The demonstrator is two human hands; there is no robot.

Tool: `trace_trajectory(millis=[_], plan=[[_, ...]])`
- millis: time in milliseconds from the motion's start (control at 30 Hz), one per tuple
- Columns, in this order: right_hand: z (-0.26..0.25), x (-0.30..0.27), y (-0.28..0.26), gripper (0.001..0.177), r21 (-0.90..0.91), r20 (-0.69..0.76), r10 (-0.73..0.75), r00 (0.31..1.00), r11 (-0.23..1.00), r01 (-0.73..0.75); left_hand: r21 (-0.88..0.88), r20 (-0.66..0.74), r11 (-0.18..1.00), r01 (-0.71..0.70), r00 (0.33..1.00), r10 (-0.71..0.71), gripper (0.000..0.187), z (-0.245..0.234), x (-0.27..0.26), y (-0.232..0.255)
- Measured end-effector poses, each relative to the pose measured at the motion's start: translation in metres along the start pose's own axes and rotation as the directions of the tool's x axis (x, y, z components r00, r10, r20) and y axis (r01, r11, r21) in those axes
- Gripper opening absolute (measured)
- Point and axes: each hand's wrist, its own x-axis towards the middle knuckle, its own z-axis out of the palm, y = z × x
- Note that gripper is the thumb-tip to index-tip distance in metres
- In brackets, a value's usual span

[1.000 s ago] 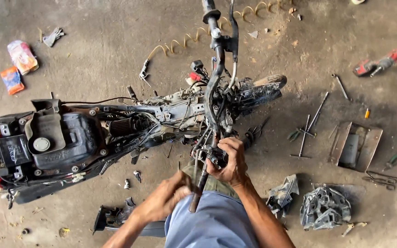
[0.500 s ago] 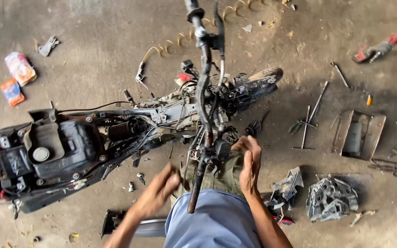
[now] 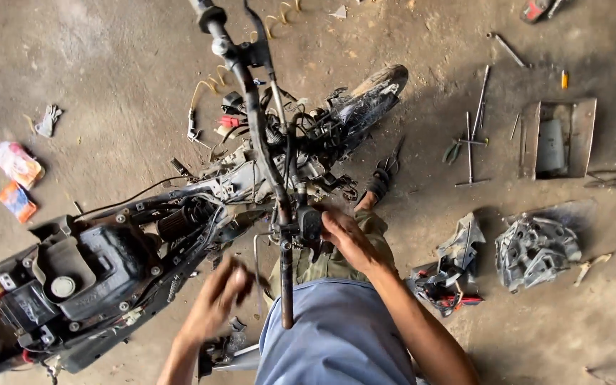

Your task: Assembling and organizing wiring and components around the handlebars of a motorcycle

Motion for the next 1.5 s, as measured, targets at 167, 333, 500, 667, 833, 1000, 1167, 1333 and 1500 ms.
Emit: trace_trajectory(millis=[167, 333, 500, 667, 833, 1000, 1167, 1333, 1500], plan=[[-0.025, 0.021, 0.056, 0.034, 0.196, 0.114, -0.061, 0.992, 0.980, 0.037, 0.147, 0.080, 0.910, -0.387, 0.922, 0.379, 0.053, -0.005, 0.024, 0.050], [-0.049, 0.033, 0.092, 0.041, 0.239, -0.026, 0.085, 0.996, 0.968, -0.076, 0.362, -0.059, 0.858, -0.363, 0.910, 0.410, 0.032, -0.025, 0.099, 0.032], [-0.041, 0.025, 0.082, 0.053, 0.255, 0.046, 0.077, 0.996, 0.963, -0.086, -0.059, -0.054, 0.983, -0.175, 0.984, 0.172, 0.035, 0.001, 0.007, 0.033], [-0.016, 0.019, 0.054, 0.056, 0.017, -0.066, 0.020, 0.998, 1.000, -0.019, -0.181, -0.048, 0.931, -0.317, 0.948, 0.314, 0.026, 0.008, 0.003, 0.075], [0.023, 0.002, -0.053, 0.050, -0.344, -0.045, -0.228, 0.973, 0.918, 0.199, 0.429, -0.104, 0.843, -0.324, 0.910, 0.402, 0.020, -0.017, 0.082, 0.050], [0.026, -0.010, -0.056, 0.043, -0.597, -0.074, -0.238, 0.968, 0.789, 0.148, 0.133, -0.126, 0.977, -0.165, 0.975, 0.181, 0.037, 0.000, 0.040, 0.026], [0.036, 0.003, -0.066, 0.032, -0.747, 0.117, -0.380, 0.917, 0.575, 0.334, -0.137, -0.161, 0.982, -0.131, 0.981, 0.108, 0.048, 0.023, 0.006, 0.026], [0.077, 0.012, -0.114, 0.034, -0.743, 0.545, -0.150, 0.825, 0.370, 0.558, -0.269, -0.201, 0.918, -0.291, 0.949, 0.241, 0.037, 0.029, -0.008, 0.078], [0.096, 0.022, -0.123, 0.025, -0.811, 0.448, -0.028, 0.893, 0.408, 0.420, 0.030, -0.243, 0.904, -0.426, 0.874, 0.420, 0.043, 0.010, 0.040, 0.098]])
